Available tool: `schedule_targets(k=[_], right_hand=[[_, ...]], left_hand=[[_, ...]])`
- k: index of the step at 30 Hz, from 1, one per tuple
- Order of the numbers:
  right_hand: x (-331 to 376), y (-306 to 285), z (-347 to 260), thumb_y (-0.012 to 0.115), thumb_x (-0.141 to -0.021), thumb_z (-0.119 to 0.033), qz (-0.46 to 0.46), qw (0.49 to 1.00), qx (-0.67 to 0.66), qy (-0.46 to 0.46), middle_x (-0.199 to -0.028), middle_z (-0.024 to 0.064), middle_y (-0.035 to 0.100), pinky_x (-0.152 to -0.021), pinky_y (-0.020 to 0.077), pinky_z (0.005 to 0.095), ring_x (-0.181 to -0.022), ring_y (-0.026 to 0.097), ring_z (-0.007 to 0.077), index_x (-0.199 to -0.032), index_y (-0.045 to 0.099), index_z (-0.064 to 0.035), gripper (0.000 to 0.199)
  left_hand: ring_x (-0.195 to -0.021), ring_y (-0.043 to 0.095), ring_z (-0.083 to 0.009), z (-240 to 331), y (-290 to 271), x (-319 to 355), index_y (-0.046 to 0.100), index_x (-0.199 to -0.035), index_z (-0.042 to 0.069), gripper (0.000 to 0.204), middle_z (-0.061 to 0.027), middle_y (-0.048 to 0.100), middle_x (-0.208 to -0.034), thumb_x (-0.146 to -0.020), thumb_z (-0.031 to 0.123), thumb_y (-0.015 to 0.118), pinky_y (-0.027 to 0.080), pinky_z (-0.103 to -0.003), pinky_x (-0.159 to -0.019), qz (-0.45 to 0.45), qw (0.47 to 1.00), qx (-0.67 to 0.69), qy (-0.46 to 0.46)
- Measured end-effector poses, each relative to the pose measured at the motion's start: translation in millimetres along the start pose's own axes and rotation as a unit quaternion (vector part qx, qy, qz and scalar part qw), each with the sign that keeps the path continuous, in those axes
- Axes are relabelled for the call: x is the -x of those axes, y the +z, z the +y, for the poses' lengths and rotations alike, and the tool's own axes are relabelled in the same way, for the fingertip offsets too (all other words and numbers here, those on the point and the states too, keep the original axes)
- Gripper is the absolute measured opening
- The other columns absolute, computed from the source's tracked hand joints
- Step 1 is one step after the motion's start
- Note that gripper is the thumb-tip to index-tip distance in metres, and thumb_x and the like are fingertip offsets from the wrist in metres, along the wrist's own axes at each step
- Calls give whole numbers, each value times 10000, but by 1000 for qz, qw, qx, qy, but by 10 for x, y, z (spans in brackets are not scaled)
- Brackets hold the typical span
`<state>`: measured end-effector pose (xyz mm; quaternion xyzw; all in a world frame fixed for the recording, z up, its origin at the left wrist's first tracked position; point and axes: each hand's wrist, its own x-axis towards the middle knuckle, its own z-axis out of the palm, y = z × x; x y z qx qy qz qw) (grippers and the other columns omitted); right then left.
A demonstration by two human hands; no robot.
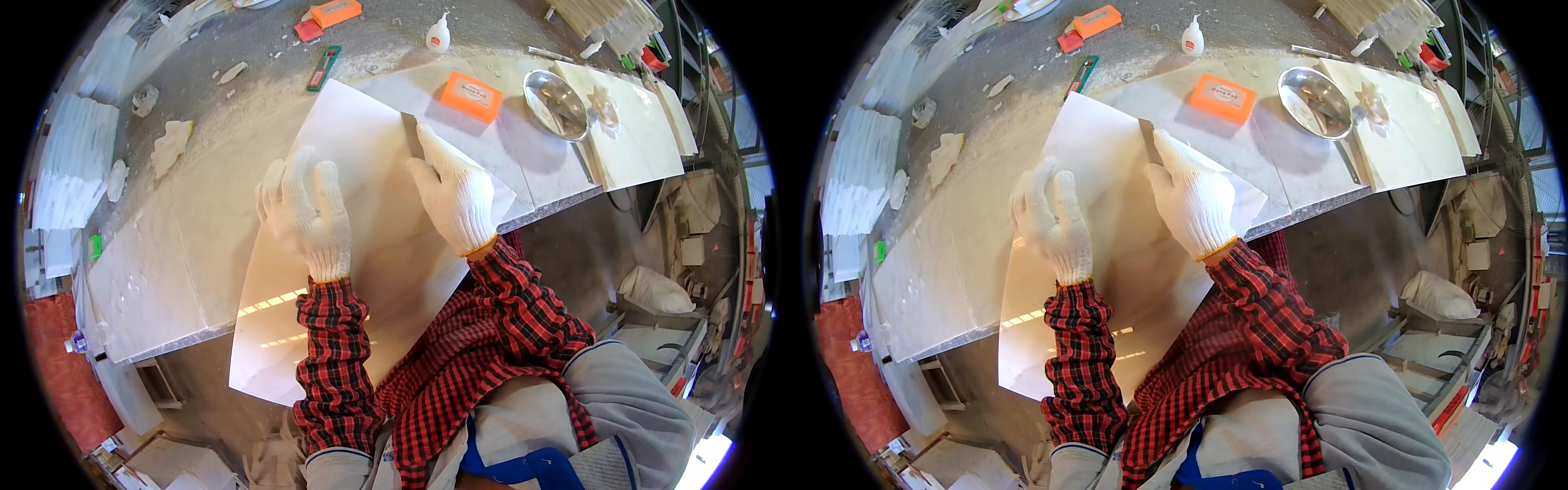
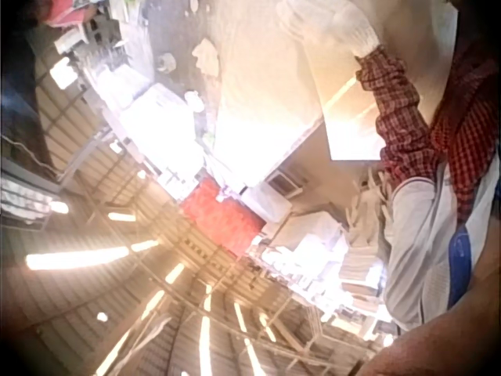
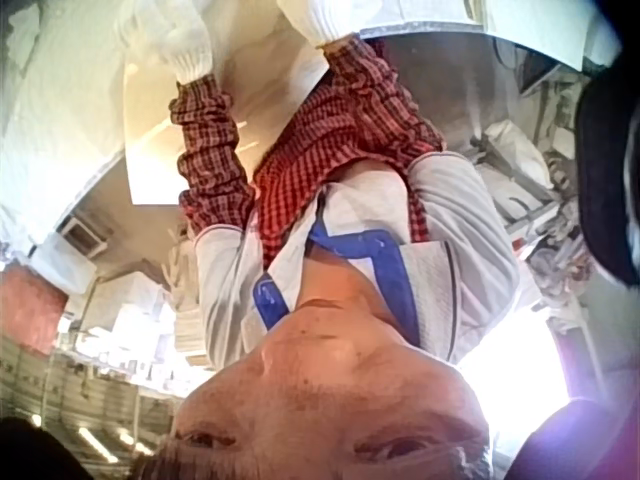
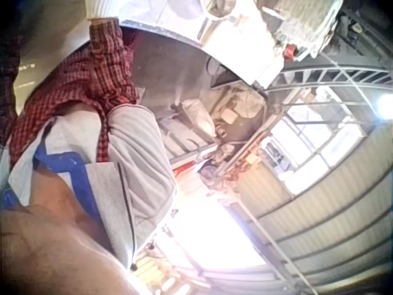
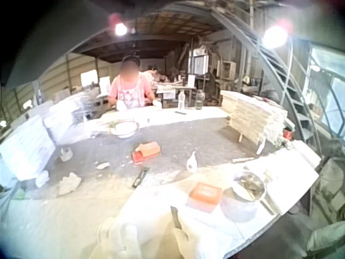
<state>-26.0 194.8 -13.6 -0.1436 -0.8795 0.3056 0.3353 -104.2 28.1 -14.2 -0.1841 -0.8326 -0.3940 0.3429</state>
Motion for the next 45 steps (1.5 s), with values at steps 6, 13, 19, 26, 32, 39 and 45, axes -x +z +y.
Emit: schedule_targets(k=[6, 13, 19, 26, 32, 39, 45], right_hand=[[-115, 26, -122, 692, -913, -205, -49, 998, -19, 30, -1017, 144, 741, -765, 557, 418, -915, 723, 329, -1345, 646, -111, 445], [-142, -135, -44, 695, -912, -240, -126, 981, -91, 118, -1073, 165, 730, -801, 553, 424, -955, 714, 348, -1350, 639, -116, 459], [-116, -93, -17, 708, -907, -282, -93, 992, -50, 71, -1106, 192, 724, -826, 553, 439, -979, 708, 370, -1388, 612, -126, 514], [-176, -208, 9, 726, -894, -333, -162, 978, -38, 124, -899, 140, 724, -726, 548, 429, -803, 713, 339, -1442, 573, -161, 594], [-273, -358, 78, 747, -892, -245, -209, 944, -188, 173, -703, 43, 660, -625, 511, 322, -623, 643, 137, -1441, 576, -102, 593], [-300, -399, 215, 752, -921, -182, -216, 872, -371, 235, -833, 12, 699, -642, 484, 255, -673, 614, 77, -1308, 641, -17, 435], [-351, -449, 262, 722, -966, -202, -133, 820, -464, 307, -960, 44, 712, -723, 518, 263, -791, 652, 102, -1154, 676, -9, 273]], left_hand=[[-1105, 615, -315, 18, -3, -9, 731, -1152, 46, 258, -131, 698, -1142, -930, 177, 724, 442, -436, -1017, -7, 1000, -10, -12], [-1092, 616, -321, -15, 26, -8, 732, -1145, 48, 252, -130, 702, -1129, -933, 182, 718, 441, -442, -1015, 8, 1000, -26, 13], [-1095, 614, -327, -22, 19, -4, 729, -1149, 45, 250, -132, 702, -1120, -930, 164, 720, 438, -445, -1018, 5, 999, -31, 28], [-1117, 610, -323, 31, 15, 5, 705, -1208, 48, 337, -126, 694, -1173, -887, 135, 759, 424, -467, -1049, 1, 1000, 14, -7], [-1204, 599, -334, -114, -216, 118, 582, -1374, -21, 496, -203, 644, -1290, -923, 126, 727, 432, -471, -1068, 6, 996, 85, -33], [-1373, 501, -340, -929, -1638, 930, 433, -1524, -16, 589, -216, 475, -1544, -1031, 259, 602, 390, -420, -1156, 118, 928, -119, -334], [-1413, 460, -316, -1255, -2724, 2176, 416, -1535, -33, 666, -197, 443, -1576, -1082, 451, 479, 355, -398, -1185, 116, 797, -154, -572]])
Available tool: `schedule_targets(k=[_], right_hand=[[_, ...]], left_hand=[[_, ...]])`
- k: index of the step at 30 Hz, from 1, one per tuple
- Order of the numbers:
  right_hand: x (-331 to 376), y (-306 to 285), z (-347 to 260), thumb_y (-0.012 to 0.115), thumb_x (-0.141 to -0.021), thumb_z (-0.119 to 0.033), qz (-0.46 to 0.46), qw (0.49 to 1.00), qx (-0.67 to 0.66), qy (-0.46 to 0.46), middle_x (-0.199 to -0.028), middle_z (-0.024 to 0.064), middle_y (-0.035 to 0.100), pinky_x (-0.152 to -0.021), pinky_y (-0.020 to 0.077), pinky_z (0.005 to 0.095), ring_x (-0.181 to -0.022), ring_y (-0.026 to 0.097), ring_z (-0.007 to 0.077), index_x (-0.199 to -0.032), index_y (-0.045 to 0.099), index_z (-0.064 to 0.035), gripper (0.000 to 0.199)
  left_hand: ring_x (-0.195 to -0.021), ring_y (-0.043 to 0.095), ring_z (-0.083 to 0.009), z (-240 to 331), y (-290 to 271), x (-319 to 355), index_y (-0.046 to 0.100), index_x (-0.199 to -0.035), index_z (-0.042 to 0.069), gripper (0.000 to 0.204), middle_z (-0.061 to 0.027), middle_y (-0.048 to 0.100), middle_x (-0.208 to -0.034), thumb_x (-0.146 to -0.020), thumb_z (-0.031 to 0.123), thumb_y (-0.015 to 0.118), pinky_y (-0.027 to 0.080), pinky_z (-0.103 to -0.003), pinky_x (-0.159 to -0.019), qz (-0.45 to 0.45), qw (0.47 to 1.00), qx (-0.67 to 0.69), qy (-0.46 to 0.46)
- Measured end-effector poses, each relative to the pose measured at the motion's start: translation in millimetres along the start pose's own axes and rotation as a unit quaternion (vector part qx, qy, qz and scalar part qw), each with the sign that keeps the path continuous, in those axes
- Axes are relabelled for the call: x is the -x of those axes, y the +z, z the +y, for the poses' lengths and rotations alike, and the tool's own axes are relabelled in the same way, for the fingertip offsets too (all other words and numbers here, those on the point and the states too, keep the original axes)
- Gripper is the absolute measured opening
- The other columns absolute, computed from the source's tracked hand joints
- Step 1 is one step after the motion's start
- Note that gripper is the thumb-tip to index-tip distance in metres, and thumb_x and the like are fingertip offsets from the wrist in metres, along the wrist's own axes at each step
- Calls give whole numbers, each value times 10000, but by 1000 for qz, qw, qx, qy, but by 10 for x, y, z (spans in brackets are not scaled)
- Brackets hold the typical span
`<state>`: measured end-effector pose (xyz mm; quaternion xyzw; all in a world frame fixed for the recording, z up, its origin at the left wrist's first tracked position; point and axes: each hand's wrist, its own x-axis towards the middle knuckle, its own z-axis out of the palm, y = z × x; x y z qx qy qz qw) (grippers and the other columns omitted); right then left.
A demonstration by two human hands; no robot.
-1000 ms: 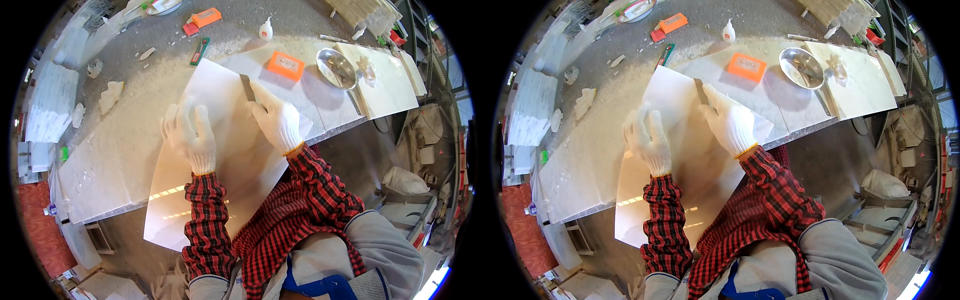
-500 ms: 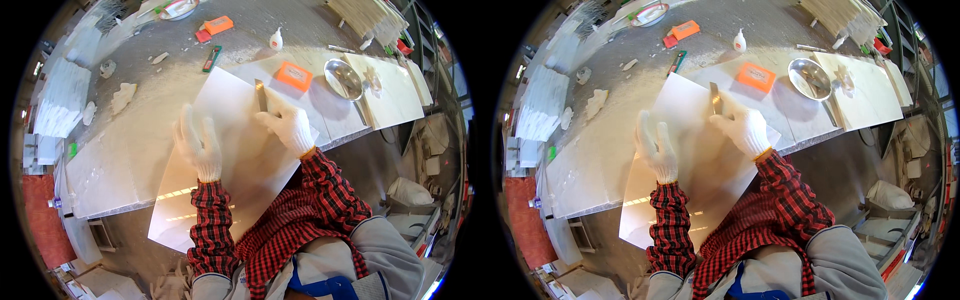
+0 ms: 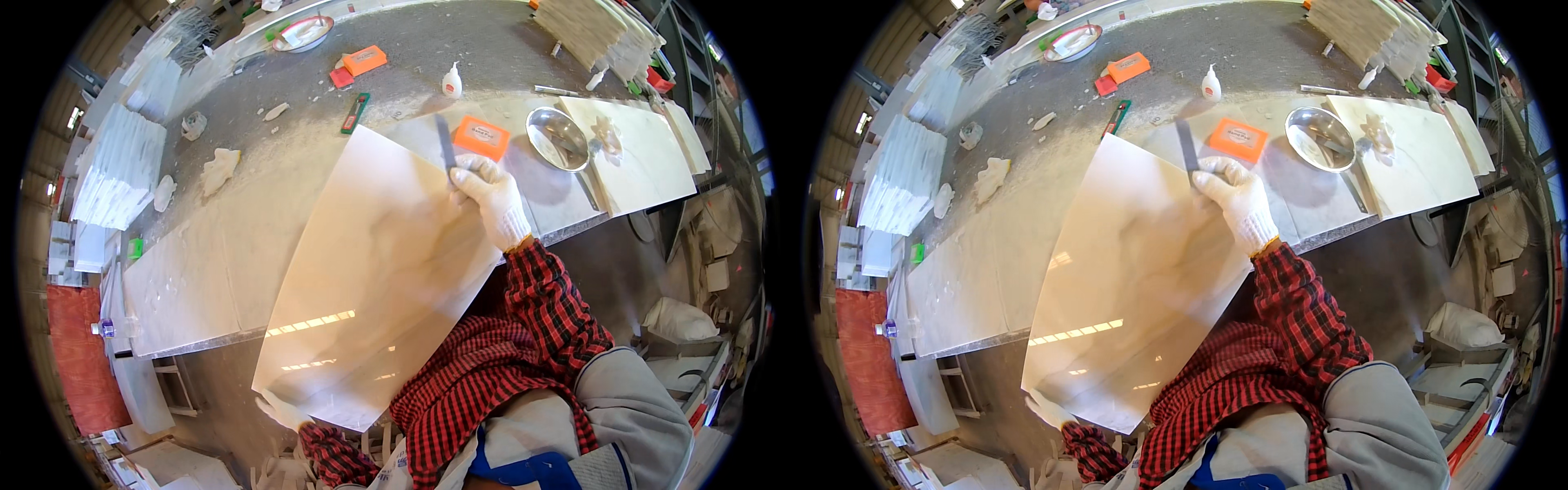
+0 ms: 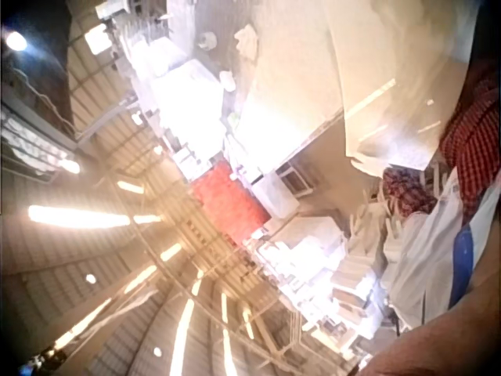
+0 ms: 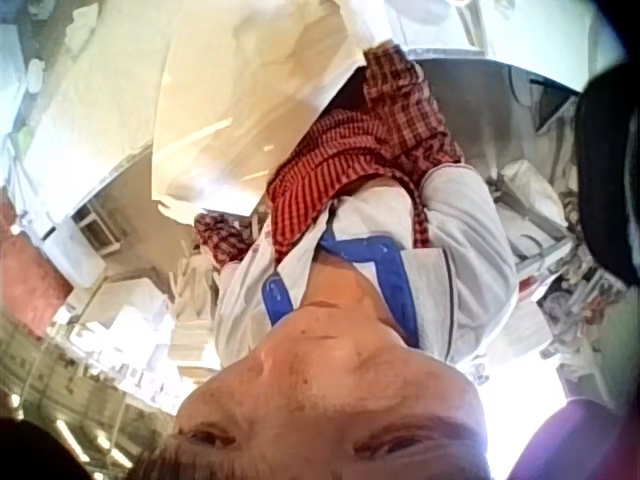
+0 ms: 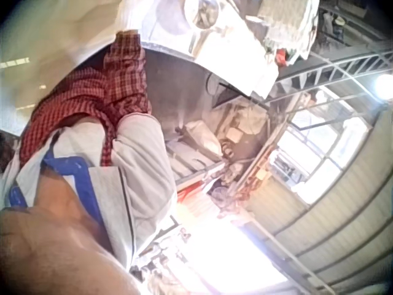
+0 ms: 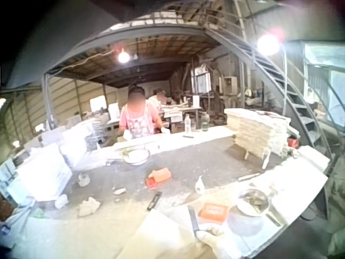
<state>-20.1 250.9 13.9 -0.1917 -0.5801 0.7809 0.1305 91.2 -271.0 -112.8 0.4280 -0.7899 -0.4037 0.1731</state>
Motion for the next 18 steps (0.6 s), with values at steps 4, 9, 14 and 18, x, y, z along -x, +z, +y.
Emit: schedule_targets(k=[4, 9, 14, 18], right_hand=[[-29, -20, -154, 673, -1003, -233, 26, 999, 41, -11, -925, 23, 694, -767, 519, 273, -822, 646, 110, -1115, 682, -13, 248], [-114, -205, -276, 649, -1014, -248, -2, 988, 149, -47, -1021, 28, 670, -882, 494, 258, -950, 615, 98, -1135, 674, 10, 286], [-122, -318, -228, 633, -1016, -264, -146, 966, 212, 12, -1100, 27, 659, -946, 471, 271, -1063, 586, 109, -1203, 654, 20, 340], [35, -137, -205, 649, -979, -252, -150, 946, 287, -5, -1042, 21, 693, -936, 469, 299, -1012, 600, 119, -1160, 697, 24, 334]], left_hand=[[-1396, 465, -262, -434, -68, -62, 391, -1552, -44, 719, -156, 425, -1598, -1097, 512, 423, 361, -369, -1170, -146, 963, 209, -94], [-1306, 528, -255, -197, -20, -1, 464, -1502, -76, 770, -155, 530, -1509, -1078, 566, 444, 397, -364, -1128, -116, 968, 184, -123], [-1248, 566, -256, -103, -31, 64, 516, -1462, -80, 740, -155, 577, -1452, -1064, 543, 502, 446, -363, -1072, -98, 962, 211, -141], [-1224, 577, -260, -52, -39, 98, 530, -1449, -79, 694, -165, 591, -1426, -1061, 497, 536, 461, -366, -1051, -91, 967, 211, -114]])
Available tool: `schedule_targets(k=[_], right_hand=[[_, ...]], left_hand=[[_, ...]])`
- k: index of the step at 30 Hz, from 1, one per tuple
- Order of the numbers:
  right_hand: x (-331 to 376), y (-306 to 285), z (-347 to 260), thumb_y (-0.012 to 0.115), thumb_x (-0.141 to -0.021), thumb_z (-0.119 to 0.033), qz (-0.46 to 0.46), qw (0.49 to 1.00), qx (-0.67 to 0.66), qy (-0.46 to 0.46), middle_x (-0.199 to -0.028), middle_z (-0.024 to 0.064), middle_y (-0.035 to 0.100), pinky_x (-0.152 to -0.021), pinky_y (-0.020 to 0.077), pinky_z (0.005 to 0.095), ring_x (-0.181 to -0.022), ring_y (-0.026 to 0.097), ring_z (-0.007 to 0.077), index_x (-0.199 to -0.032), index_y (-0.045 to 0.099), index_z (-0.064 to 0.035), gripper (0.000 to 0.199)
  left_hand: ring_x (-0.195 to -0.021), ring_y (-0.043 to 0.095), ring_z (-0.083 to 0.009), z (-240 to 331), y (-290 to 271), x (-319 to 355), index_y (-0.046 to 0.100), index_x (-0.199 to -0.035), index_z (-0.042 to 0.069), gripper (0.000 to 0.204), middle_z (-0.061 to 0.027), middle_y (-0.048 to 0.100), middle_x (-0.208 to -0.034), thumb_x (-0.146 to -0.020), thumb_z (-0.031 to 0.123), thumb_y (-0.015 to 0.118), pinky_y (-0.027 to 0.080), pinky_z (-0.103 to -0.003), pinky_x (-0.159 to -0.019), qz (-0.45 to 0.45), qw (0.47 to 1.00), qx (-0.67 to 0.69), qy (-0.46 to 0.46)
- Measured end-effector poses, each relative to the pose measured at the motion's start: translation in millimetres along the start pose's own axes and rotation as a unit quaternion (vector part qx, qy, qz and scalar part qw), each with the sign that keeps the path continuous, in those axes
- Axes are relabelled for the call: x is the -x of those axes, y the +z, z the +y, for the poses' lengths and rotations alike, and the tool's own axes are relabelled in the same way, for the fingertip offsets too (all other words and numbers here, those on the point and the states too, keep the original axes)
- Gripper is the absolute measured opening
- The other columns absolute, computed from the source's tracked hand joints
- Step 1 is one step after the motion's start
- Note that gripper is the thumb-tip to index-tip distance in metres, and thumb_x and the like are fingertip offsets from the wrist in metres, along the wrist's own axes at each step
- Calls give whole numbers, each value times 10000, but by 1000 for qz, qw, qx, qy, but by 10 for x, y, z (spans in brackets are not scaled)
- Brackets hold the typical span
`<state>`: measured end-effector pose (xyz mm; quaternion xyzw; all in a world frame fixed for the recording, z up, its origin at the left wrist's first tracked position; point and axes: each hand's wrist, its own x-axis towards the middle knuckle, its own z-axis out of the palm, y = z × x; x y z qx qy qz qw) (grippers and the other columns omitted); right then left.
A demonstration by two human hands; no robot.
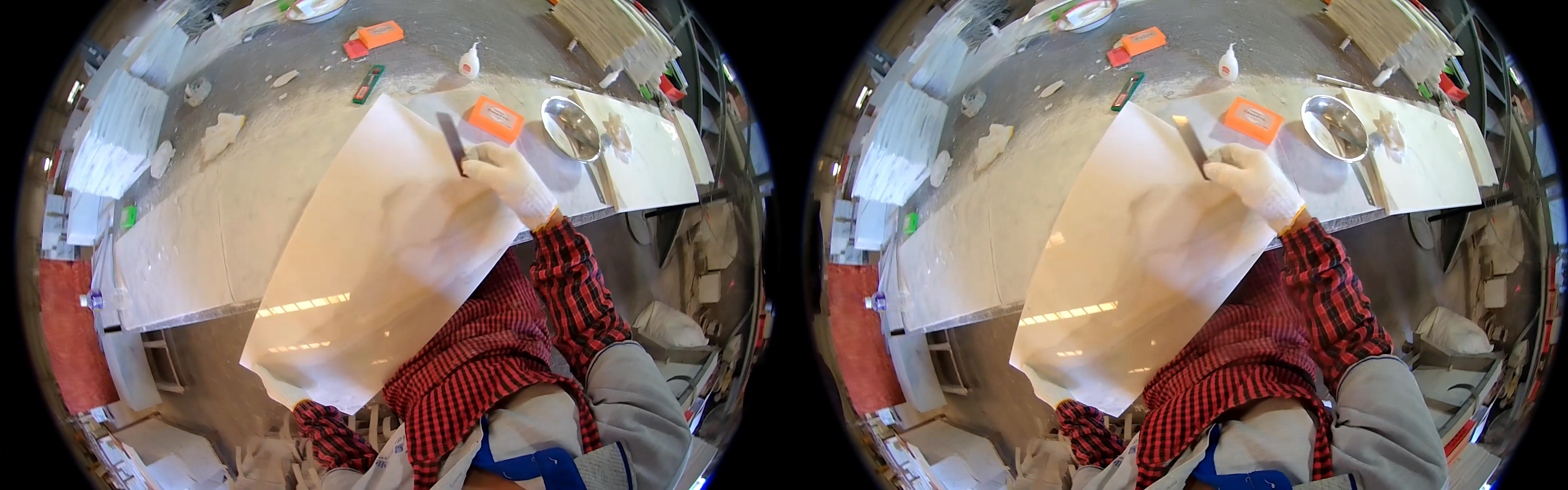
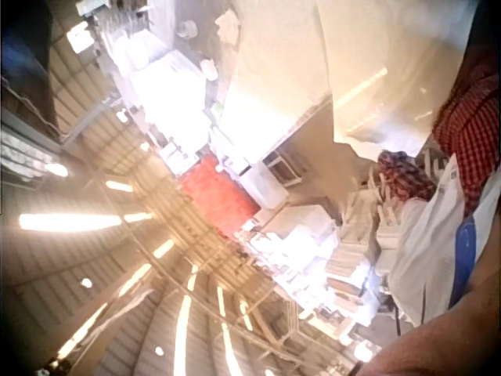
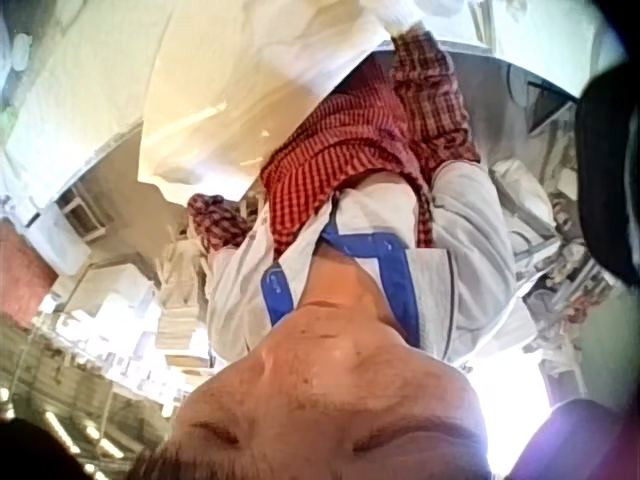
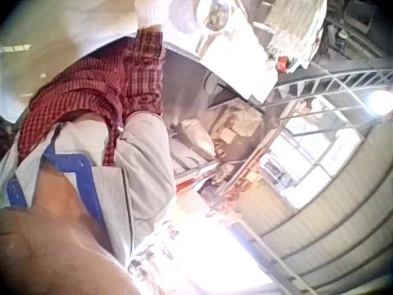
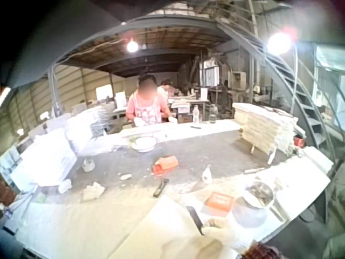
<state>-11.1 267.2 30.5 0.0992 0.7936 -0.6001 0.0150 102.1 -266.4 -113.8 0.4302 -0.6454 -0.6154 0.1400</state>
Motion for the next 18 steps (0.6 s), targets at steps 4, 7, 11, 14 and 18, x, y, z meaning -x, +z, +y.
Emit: schedule_targets(k=[4, 7, 11, 14, 18], right_hand=[[410, -55, 50, 653, -966, -226, 80, 994, -32, 69, -1019, 18, 699, -900, 472, 280, -960, 593, 97, -1144, 695, 51, 332], [836, -188, 205, 664, -969, -219, 145, 981, -104, 82, -1035, 19, 696, -902, 465, 265, -962, 587, 88, -1172, 686, 59, 345], [1323, -359, 557, 696, -956, -224, 215, 957, -148, 125, -1078, 39, 712, -931, 472, 278, -997, 607, 105, -1214, 679, 58, 382], [1604, -428, 794, 692, -960, -229, 266, 933, -208, 126, -1084, 42, 711, -959, 467, 281, -1021, 610, 111, -1221, 676, 54, 385], [1831, -534, 984, 688, -963, -227, 283, 924, -224, 127, -1104, 47, 709, -982, 462, 285, -1040, 611, 113, -1235, 670, 53, 391]], left_hand=[[-1215, 578, -270, 155, 109, 178, 536, -1442, -76, 647, -172, 600, -1403, -1062, 447, 552, 457, -369, -1053, 2, 999, 22, 24], [-1222, 574, -285, 328, 240, 214, 535, -1436, -80, 621, -175, 600, -1403, -1061, 414, 562, 448, -372, -1065, -48, 997, 31, 61], [-1245, 572, -286, 657, 415, 191, 519, -1444, -80, 607, -189, 565, -1450, -1074, 401, 534, 454, -367, -1074, -126, 970, -102, 179], [-1243, 578, -280, 757, 666, 134, 515, -1450, -78, 621, -193, 566, -1453, -1081, 421, 512, 463, -362, -1067, -132, 973, -98, 164], [-1304, 546, -293, 941, 929, 282, 448, -1506, -71, 651, -203, 512, -1513, -1086, 423, 500, 454, -372, -1089, -156, 962, -124, 186]])
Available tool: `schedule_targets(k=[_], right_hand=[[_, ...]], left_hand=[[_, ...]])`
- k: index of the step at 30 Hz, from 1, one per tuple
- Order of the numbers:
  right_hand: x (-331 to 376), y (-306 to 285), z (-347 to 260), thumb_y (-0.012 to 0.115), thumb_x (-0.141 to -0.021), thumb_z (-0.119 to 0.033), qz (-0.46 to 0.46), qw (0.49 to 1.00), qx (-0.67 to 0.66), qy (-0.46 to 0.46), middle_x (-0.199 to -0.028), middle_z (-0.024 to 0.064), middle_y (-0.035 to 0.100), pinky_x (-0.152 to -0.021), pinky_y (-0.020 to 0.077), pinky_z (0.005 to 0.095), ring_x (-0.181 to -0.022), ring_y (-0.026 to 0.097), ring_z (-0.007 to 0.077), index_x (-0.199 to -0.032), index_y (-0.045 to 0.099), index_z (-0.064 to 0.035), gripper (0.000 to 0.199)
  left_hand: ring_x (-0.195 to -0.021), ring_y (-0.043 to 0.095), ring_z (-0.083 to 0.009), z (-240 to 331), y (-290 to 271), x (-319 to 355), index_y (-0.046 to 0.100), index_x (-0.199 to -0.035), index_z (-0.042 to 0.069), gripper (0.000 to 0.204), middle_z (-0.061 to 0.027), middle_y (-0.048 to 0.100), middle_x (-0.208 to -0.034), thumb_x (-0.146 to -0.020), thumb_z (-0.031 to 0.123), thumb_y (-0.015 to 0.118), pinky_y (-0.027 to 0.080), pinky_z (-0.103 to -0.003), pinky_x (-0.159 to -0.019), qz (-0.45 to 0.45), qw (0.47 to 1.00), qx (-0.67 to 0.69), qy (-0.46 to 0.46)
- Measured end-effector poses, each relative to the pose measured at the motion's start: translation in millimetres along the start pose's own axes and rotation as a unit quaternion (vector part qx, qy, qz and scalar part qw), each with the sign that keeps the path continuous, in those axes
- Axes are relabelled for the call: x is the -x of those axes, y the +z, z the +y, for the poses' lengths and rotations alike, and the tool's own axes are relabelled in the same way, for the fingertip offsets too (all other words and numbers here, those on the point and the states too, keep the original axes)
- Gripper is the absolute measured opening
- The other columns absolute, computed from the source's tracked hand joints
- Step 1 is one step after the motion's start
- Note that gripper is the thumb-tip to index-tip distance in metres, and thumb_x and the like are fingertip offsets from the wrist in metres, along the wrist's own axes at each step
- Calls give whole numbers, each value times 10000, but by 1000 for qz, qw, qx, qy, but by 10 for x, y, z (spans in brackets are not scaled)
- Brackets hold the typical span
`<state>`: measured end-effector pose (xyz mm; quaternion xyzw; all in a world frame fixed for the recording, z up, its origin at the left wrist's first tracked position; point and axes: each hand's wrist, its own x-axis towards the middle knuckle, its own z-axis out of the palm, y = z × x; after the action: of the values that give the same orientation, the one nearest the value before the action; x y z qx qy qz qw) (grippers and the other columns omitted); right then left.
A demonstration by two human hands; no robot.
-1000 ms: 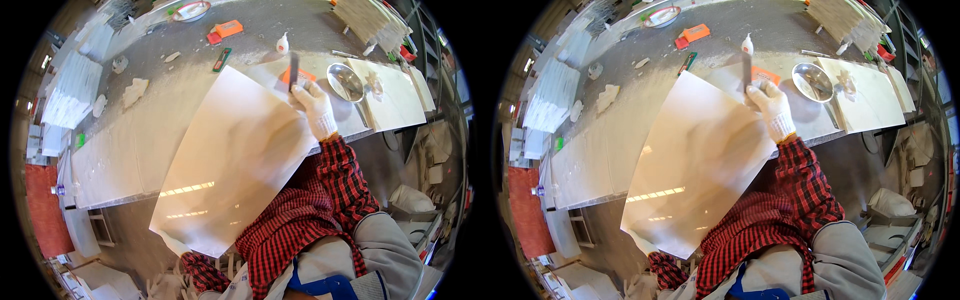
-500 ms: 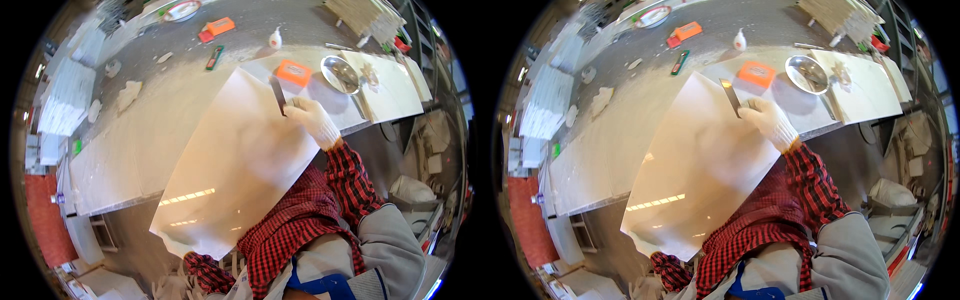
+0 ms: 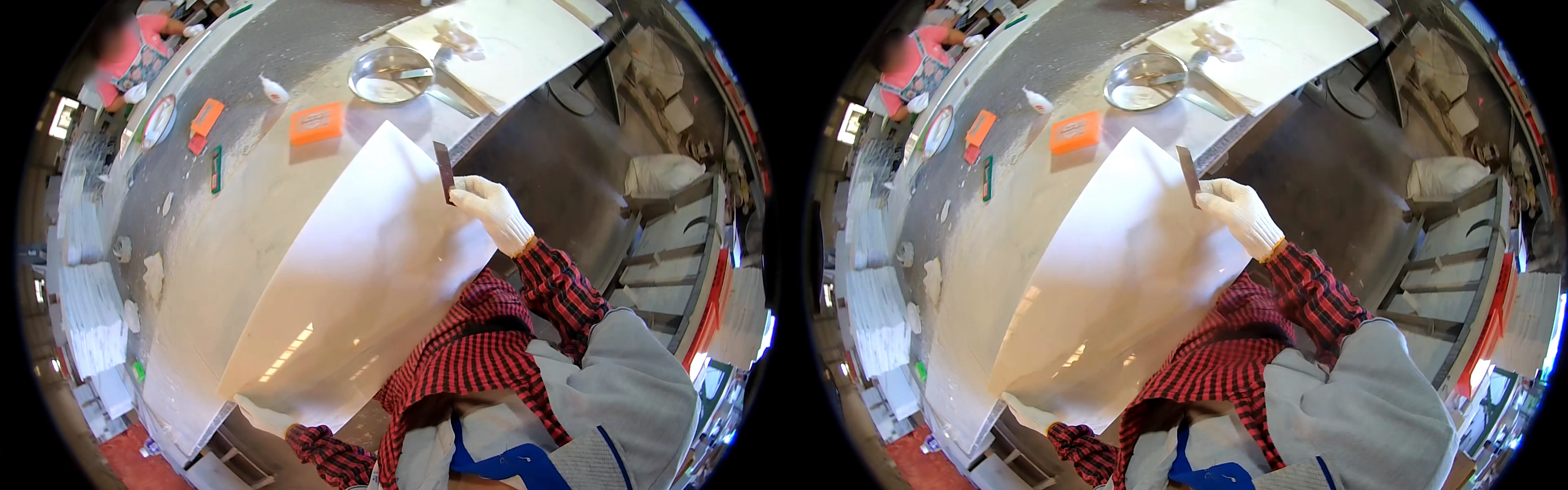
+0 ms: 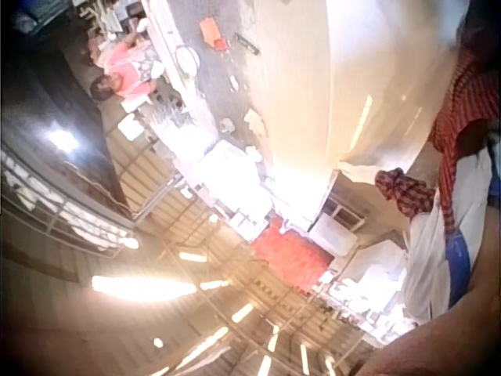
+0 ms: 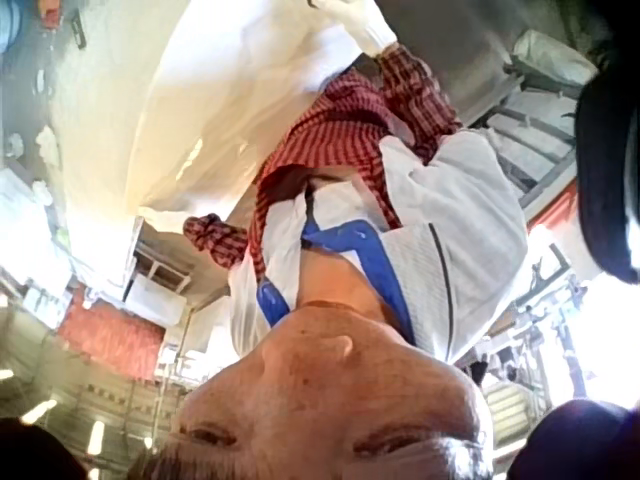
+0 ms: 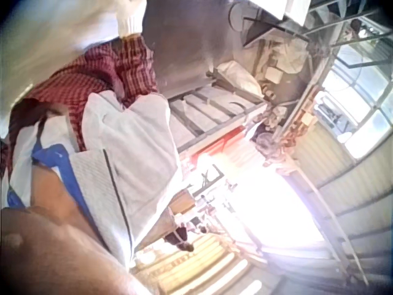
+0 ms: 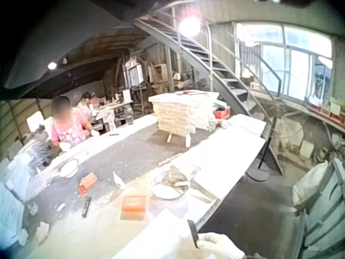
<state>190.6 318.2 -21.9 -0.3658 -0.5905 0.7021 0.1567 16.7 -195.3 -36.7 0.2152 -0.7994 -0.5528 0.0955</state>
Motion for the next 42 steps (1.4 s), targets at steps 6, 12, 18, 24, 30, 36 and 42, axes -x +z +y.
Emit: schedule_targets(k=[6, 12, 18, 24, 30, 36, 42], right_hand=[[-64, -103, 170, 685, -965, -217, -1, 998, -56, 4, -1127, 40, 706, -989, 460, 283, -1059, 607, 108, -1263, 660, 47, 399], [-178, -170, 442, 711, -934, -227, -14, 999, -32, -16, -1317, 98, 668, -1032, 456, 306, -1137, 625, 164, -1210, 697, 21, 372], [-75, -102, 432, 746, -878, -248, 55, 982, 148, -105, -1468, 191, 580, -1061, 465, 386, -1250, 619, 340, -1043, 737, -71, 242], [55, -150, 189, 754, -832, -164, 91, 883, 376, -265, -1431, 177, 598, -1003, 505, 432, -1226, 607, 386, -938, 694, -93, 141], [97, -197, 124, 745, -824, -103, 31, 898, 346, -271, -1377, 190, 632, -960, 523, 428, -1169, 639, 380, -921, 662, -82, 129], [-93, -275, 62, 703, -913, -147, 101, 947, 222, -207, -1078, 148, 730, -832, 562, 373, -975, 709, 344, -1117, 683, -66, 220], [-784, -333, -493, 626, -972, -251, 184, 791, 461, -357, -837, 152, 710, -655, 552, 465, -765, 700, 364, -985, 661, -88, 167]], left_hand=[[-1427, 440, -316, -157, -53, -325, 300, -1596, -25, 689, -210, 322, -1645, -1092, 408, 481, 402, -400, -1158, -22, 996, -11, 82], [-1441, 420, -331, 187, 216, -90, 218, -1636, 34, 698, -195, 300, -1659, -1098, 398, 474, 355, -407, -1193, -16, 998, -52, 26], [-1427, 413, -307, -120, 84, -398, 225, -1632, 40, 739, -164, 332, -1642, -1074, 434, 509, 334, -406, -1197, -50, 996, -57, 46], [-1490, 348, -327, -1, 186, -356, 132, -1653, 58, 744, -177, 201, -1697, -1102, 456, 436, 322, -417, -1221, -76, 984, -164, 7], [-1483, 362, -327, -120, 75, -558, 167, -1641, 38, 750, -205, 251, -1673, -1095, 487, 416, 323, -411, -1220, -80, 980, -184, -5], [-1526, 301, -341, -127, -62, -342, 136, -1653, 50, 728, -179, 189, -1708, -1110, 486, 350, 292, -406, -1224, -88, 954, -283, 43], [-1450, 420, -310, -597, -308, 55, 241, -1622, 18, 664, -175, 344, -1639, -1118, 426, 387, 353, -382, -1185, -98, 984, -98, -114]])
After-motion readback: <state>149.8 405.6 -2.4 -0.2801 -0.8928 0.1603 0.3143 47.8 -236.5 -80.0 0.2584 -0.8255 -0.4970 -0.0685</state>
